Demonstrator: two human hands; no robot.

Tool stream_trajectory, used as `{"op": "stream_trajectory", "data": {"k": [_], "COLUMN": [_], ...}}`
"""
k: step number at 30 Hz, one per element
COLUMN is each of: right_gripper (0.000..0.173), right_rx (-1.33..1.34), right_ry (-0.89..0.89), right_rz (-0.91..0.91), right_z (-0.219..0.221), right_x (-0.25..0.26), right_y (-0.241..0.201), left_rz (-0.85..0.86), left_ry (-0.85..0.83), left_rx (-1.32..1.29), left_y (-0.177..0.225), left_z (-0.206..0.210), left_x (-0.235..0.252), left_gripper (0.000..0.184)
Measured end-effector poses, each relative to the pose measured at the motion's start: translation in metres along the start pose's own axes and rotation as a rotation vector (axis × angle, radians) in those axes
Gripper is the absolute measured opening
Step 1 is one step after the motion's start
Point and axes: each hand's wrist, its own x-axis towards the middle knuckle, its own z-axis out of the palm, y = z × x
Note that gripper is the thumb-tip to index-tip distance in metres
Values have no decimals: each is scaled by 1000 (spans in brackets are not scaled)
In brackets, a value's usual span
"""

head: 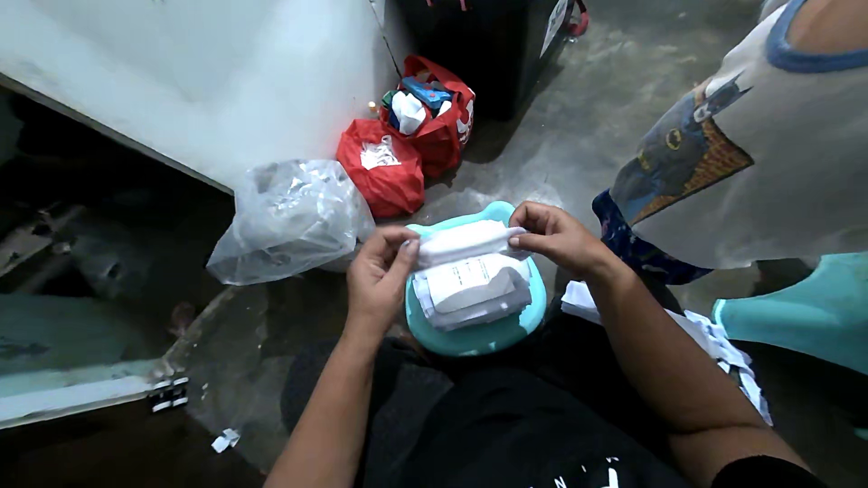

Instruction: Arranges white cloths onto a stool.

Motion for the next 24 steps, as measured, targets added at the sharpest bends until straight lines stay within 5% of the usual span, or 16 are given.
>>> {"op": "stream_trajectory", "data": {"k": [8,16,24], "right_gripper": [5,9,13], "right_rx": [-377,-550,-672], "right_ry": [-129,26,131], "right_rz": [330,306,308], "right_z": [1,10,16], "right_x": [14,27,34], "right_y": [17,31,37], "left_rz": [-718,-570,-483], "left_ry": [-63,-72,-81], "left_rx": [22,454,590], "left_y": [-43,-60,-71], "left_z": [1,2,5], "left_x": [-29,-16,-11], "left_gripper": [13,19,19]}}
